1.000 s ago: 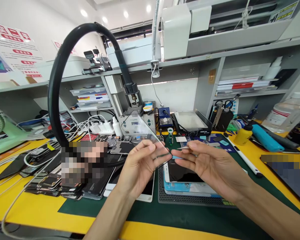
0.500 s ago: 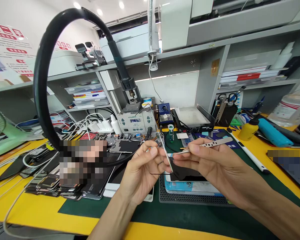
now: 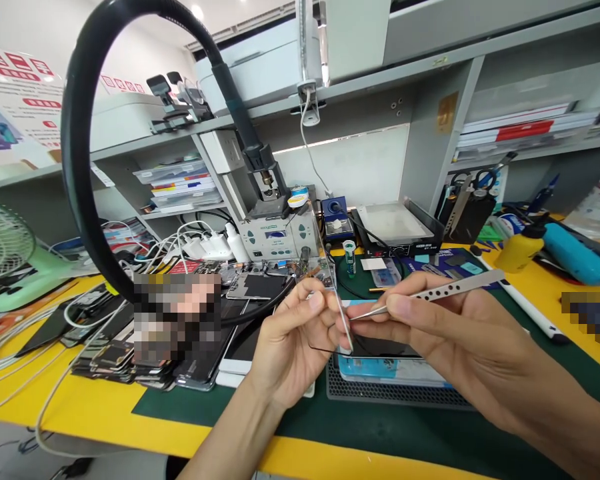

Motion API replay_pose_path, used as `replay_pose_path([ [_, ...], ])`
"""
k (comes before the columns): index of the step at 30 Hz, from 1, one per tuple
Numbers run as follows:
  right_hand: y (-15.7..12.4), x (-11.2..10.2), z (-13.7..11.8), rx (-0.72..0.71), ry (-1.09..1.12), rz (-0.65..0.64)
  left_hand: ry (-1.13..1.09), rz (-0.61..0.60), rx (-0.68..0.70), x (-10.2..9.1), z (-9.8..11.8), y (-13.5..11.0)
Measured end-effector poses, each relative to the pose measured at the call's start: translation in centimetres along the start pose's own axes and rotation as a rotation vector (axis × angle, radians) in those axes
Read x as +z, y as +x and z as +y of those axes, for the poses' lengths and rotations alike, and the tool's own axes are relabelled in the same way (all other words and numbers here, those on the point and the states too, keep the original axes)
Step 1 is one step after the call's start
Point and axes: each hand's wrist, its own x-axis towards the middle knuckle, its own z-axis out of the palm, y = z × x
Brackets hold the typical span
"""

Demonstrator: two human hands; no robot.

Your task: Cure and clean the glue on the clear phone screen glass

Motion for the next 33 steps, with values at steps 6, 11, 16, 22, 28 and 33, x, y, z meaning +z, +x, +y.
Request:
replay_pose_path([
  [6,0.0,0.1,0.1,0.006,0.011,-0.008,0.004,0.0,-0.005,-0.3,0.0,0.0],
  [11,0.1,0.2,0.2,0.066,0.062,-0.047,-0.052,0.015,-0.005,-0.2,-0.1,0.0],
  [16,0.1,0.9,0.3,0.084,0.049,-0.079,-0.134,-0.009,-0.025,-0.3,-0.2,-0.1],
  [22,0.1,1.2,0.2,0.085,0.016,-0.112,-0.147,-0.015,-0.049,-0.4,-0.2,-0.1],
  [28,0.2,1.1,0.3,0.085,0.021,-0.12,-0.17,-0.058,-0.053,-0.4,-0.3,-0.1],
  [33,0.0,1.0,0.5,0.067,0.019,-0.115,-0.203,-0.116,-0.049,-0.7,-0.3,0.0],
])
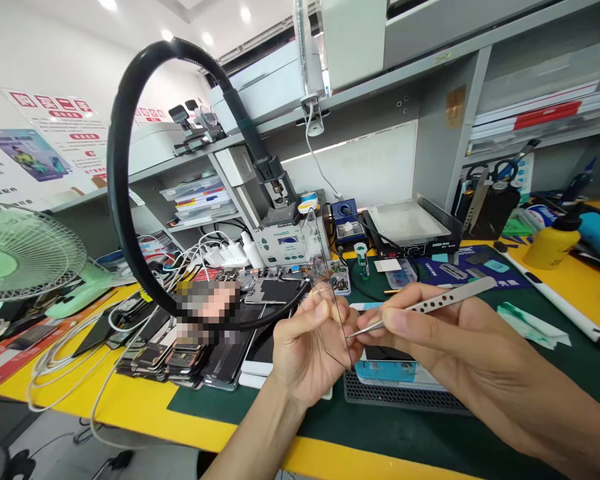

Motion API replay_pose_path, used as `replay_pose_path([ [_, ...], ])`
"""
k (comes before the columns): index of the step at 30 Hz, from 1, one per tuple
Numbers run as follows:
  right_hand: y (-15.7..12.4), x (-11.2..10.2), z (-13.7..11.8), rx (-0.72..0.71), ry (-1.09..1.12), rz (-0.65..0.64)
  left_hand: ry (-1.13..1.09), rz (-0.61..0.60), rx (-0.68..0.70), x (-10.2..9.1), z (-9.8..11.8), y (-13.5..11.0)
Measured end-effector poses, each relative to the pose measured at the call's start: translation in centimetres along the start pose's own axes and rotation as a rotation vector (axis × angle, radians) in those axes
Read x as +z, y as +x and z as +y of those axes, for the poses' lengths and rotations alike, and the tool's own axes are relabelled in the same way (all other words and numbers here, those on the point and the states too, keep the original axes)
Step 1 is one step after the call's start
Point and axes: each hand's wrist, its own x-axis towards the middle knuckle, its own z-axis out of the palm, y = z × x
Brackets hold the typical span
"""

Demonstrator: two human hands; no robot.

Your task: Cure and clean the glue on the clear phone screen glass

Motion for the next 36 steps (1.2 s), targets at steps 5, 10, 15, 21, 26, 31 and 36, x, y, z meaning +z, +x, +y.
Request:
replay_pose_path([
  [5,0.06,0.04,-0.07,-0.005,-0.035,0.005,-0.012,-0.011,-0.002,-0.07,0.01,0.01],
  [10,-0.01,0.07,-0.05,-0.038,-0.03,0.021,-0.018,-0.01,-0.009,-0.07,0.02,0.0],
  [15,-0.1,0.07,-0.11,-0.072,-0.099,0.047,-0.017,0.005,-0.002,-0.11,0.01,0.05],
  [21,-0.11,0.0,-0.22,-0.095,-0.175,0.091,-0.014,0.02,-0.002,0.0,0.01,0.02],
  [26,-0.24,-0.01,-0.21,-0.086,-0.175,0.098,-0.013,0.026,0.001,0.02,0.01,0.01],
  [31,-0.12,0.0,-0.14,-0.094,-0.141,0.066,-0.015,0.029,-0.003,-0.08,0.01,0.0],
  [36,-0.09,0.11,-0.07,-0.096,-0.157,0.07,-0.024,0.038,-0.005,-0.07,0.05,-0.09],
])
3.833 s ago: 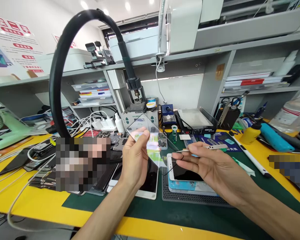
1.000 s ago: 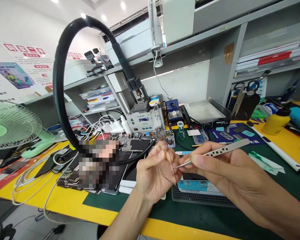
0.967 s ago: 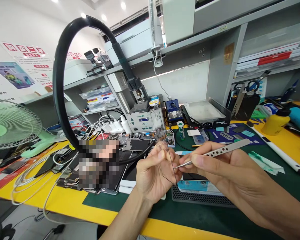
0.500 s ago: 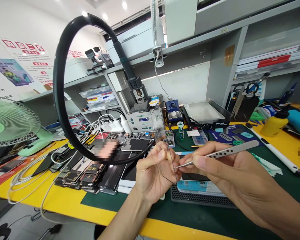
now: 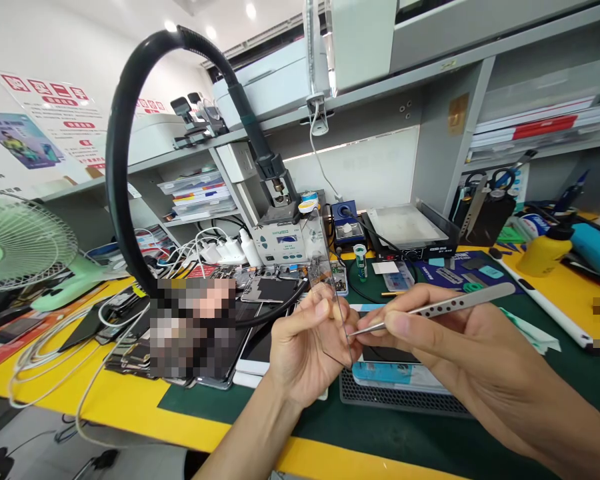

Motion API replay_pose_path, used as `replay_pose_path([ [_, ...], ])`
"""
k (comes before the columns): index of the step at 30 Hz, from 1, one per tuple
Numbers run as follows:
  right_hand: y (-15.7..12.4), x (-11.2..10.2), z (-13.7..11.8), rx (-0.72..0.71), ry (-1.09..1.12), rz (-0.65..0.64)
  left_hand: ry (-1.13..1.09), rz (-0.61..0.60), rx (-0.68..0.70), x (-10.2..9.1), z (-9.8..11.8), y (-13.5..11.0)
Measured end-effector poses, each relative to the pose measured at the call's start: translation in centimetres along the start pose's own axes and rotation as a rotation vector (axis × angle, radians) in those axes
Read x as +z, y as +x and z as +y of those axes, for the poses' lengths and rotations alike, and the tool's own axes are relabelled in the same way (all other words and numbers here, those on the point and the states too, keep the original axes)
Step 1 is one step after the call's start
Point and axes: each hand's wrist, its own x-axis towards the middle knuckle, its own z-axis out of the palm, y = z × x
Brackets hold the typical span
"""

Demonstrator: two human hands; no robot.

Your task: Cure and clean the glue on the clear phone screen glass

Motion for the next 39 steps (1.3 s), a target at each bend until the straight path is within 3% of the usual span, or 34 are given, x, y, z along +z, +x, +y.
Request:
replay_pose_path([
  [9,-0.6,-1.3,0.0,-0.064,-0.148,0.121,0.033,0.035,0.045,0.4,0.0,0.1],
  [19,-0.6,-1.1,-2.0,0.14,0.066,0.016,0.232,0.094,0.173,0.8,0.6,-0.2],
  [39,0.3,-1.3,-2.2,0.236,0.185,-0.058,0.36,0.128,0.211,0.9,0.5,-0.4],
])
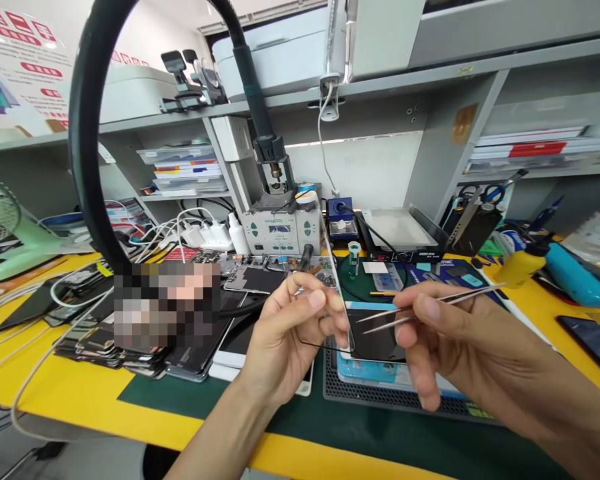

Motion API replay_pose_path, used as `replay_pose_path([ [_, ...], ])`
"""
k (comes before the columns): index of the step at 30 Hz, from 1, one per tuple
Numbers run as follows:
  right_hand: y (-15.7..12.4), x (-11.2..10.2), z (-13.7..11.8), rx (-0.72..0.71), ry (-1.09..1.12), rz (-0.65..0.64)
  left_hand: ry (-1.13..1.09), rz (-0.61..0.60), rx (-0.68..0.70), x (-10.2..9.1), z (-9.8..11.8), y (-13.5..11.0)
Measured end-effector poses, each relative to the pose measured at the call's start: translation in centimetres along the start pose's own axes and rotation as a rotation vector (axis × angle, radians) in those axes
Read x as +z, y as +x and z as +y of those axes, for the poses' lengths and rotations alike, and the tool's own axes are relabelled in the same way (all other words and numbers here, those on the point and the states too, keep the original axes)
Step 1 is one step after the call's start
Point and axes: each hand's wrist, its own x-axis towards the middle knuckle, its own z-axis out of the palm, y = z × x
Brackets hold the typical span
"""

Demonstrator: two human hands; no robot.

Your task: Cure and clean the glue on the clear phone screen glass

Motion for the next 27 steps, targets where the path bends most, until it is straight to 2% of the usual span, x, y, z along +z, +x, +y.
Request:
replay_pose_path([
  [6,0.0,-0.42,0.11,-0.013,-0.048,0.047,0.011,0.017,0.012,0.12,0.05,0.01],
  [11,0.06,-0.62,0.07,-0.076,-0.096,0.096,-0.006,0.012,-0.01,0.01,0.05,0.09],
  [18,-0.25,-0.87,-0.11,-0.035,-0.088,0.068,-0.083,0.014,-0.086,-0.35,-0.01,0.26],
  [27,-0.18,-0.49,0.32,-0.053,-0.101,0.074,-0.176,0.006,-0.184,-0.36,-0.08,0.42],
])
